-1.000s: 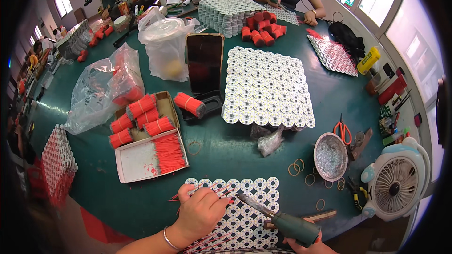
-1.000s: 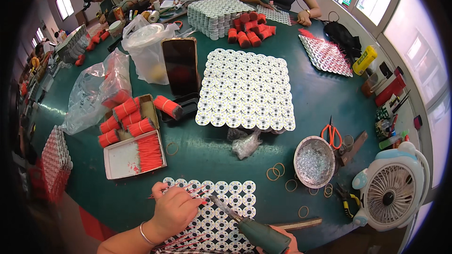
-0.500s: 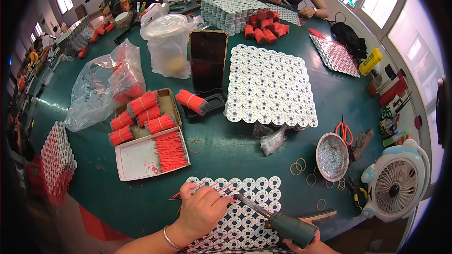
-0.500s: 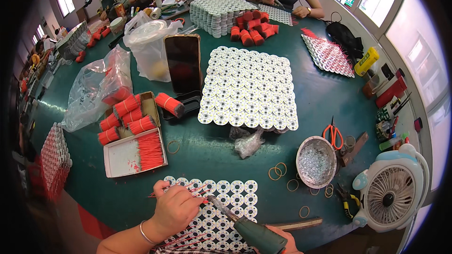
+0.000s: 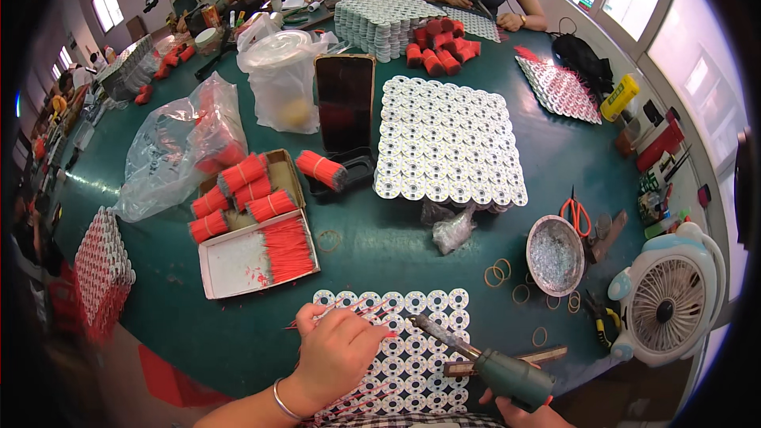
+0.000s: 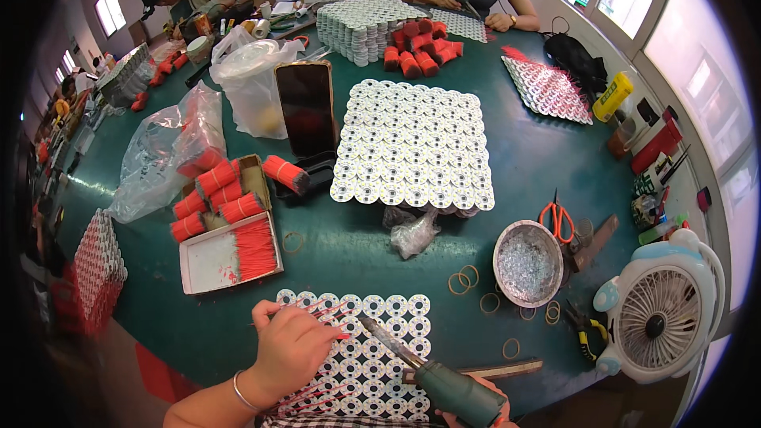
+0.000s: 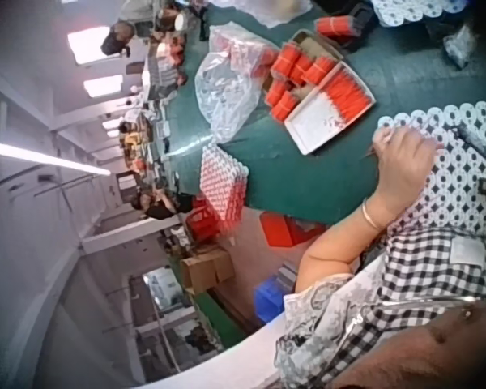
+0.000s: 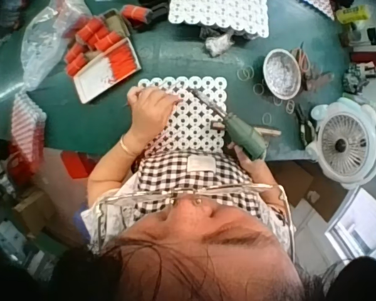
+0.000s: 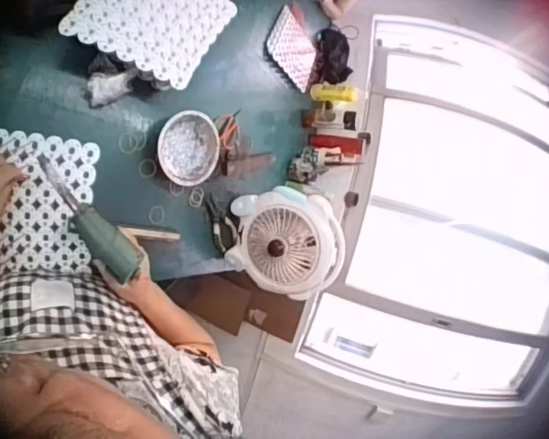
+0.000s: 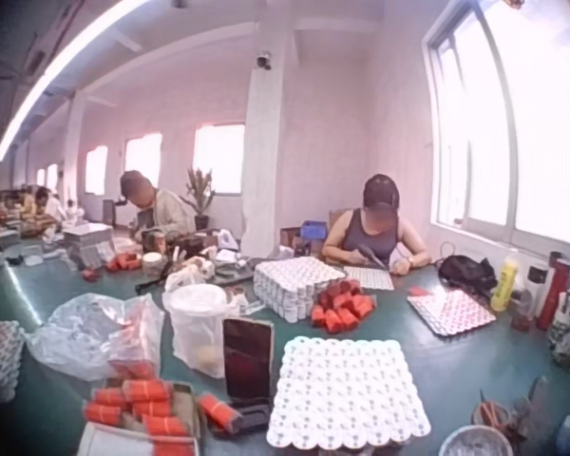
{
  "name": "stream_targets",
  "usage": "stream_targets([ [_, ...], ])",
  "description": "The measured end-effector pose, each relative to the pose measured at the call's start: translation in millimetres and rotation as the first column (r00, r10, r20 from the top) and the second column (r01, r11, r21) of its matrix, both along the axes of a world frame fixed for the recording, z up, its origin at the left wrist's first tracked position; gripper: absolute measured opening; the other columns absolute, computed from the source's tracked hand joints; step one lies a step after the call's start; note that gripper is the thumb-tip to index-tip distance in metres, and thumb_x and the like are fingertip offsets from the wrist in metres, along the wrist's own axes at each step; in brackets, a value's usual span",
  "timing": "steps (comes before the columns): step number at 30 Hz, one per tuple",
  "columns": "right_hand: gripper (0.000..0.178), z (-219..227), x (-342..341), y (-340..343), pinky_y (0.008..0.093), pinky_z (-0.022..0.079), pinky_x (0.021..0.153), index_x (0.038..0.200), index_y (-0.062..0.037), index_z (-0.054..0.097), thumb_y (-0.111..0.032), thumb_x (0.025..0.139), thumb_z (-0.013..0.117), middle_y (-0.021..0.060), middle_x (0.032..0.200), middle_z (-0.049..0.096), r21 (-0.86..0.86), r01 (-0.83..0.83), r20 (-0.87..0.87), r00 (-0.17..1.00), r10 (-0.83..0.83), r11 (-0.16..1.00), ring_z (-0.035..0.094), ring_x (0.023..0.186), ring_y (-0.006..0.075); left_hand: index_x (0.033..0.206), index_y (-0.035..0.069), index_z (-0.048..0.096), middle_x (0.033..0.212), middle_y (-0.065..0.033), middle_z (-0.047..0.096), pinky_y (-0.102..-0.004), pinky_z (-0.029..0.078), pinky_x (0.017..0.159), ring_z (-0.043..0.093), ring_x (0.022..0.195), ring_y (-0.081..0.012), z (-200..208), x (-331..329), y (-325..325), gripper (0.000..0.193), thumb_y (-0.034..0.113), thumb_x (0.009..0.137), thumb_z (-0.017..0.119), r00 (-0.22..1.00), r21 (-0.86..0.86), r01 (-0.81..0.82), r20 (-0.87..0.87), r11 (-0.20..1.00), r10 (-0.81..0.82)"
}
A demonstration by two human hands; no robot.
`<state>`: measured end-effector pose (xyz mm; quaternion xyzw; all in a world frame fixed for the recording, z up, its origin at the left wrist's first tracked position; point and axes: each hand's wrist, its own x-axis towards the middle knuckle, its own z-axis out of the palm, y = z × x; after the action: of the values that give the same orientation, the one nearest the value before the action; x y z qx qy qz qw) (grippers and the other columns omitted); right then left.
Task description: The person solders red wires onto round LED circuit board plates using a soldering iron. They take additional red wires from a box and solder them onto the plates.
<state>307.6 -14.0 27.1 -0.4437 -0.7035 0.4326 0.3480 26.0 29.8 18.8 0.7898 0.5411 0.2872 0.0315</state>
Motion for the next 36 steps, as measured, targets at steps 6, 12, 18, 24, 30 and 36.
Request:
stream_targets([
  [6,0.040,-1.0,3.2,-7.2,0.0294,0.048,0.065,0.114,0.0053,0.047,-0.003,0.077,0.061,0.0118,0.092,0.061,-0.153,0.017,-0.017,1.000,-0.020,0.988,0.059,0.072,0.0164,0.072,0.016,0.060,0.065,0.0038,0.044,-0.0399,0.027,0.077,0.049,0.072,-0.0126,-5.0,5.7,-7.0,0.005,0.016,0.069,0.064,0.997,-0.033,0.038,-0.069,0.999,-0.040],
  [12,0.050,5.7,-2.3,-5.7,0.0310,0.047,0.076,0.115,0.0054,0.045,-0.005,0.071,0.068,0.0134,0.100,0.060,-0.086,0.041,0.089,0.995,-0.033,0.995,0.058,0.088,0.0196,0.070,0.016,0.058,0.064,0.0035,0.044,-0.0398,0.027,0.077,0.049,0.071,-0.0131,-8.8,7.8,-4.1,0.007,0.017,0.070,0.065,0.997,-0.016,0.026,-0.067,1.000,-0.027],
  [18,0.052,1.2,0.3,-9.4,0.0318,0.045,0.081,0.114,0.0051,0.045,-0.005,0.070,0.069,0.0151,0.102,0.059,-0.349,0.086,0.041,0.996,-0.077,0.933,0.058,0.091,0.0210,0.067,0.016,0.056,0.065,0.0033,0.046,-0.0401,0.027,0.078,0.050,0.072,-0.0133,-12.5,7.5,-3.3,0.010,0.018,0.071,0.065,0.998,-0.022,0.025,-0.063,0.999,-0.026],
  [24,0.055,3.8,-1.6,-6.8,0.0326,0.045,0.082,0.116,0.0050,0.044,-0.008,0.069,0.071,0.0158,0.102,0.059,-0.208,0.032,0.111,0.994,-0.009,0.978,0.057,0.096,0.0229,0.066,0.016,0.055,0.065,0.0032,0.046,-0.0400,0.027,0.079,0.051,0.072,-0.0137,-10.9,7.5,-3.3,0.011,0.018,0.071,0.064,0.997,-0.042,0.011,-0.071,0.999,-0.014],
  [30,0.045,10.1,-7.1,-8.0,0.0325,0.049,0.071,0.115,0.0041,0.045,-0.007,0.075,0.064,0.0137,0.094,0.060,-0.282,0.091,-0.071,0.991,-0.115,0.955,0.061,0.079,0.0189,0.068,0.015,0.056,0.066,0.0029,0.046,-0.0397,0.028,0.078,0.051,0.073,-0.0138,-10.2,8.5,-4.9,0.008,0.016,0.071,0.063,0.998,-0.020,0.009,-0.061,1.000,-0.010],
  [36,0.034,-7.8,11.0,-9.5,0.0289,0.047,0.059,0.113,0.0037,0.048,-0.012,0.083,0.055,0.0081,0.075,0.058,0.085,-0.007,0.204,0.979,-0.011,0.996,0.056,0.062,0.0162,0.078,0.015,0.061,0.071,0.0031,0.050,-0.0386,0.030,0.078,0.051,0.074,-0.0139,-1.6,-4.5,-13.5,0.008,0.013,0.070,0.061,0.994,-0.082,0.030,-0.101,0.996,-0.039],
])
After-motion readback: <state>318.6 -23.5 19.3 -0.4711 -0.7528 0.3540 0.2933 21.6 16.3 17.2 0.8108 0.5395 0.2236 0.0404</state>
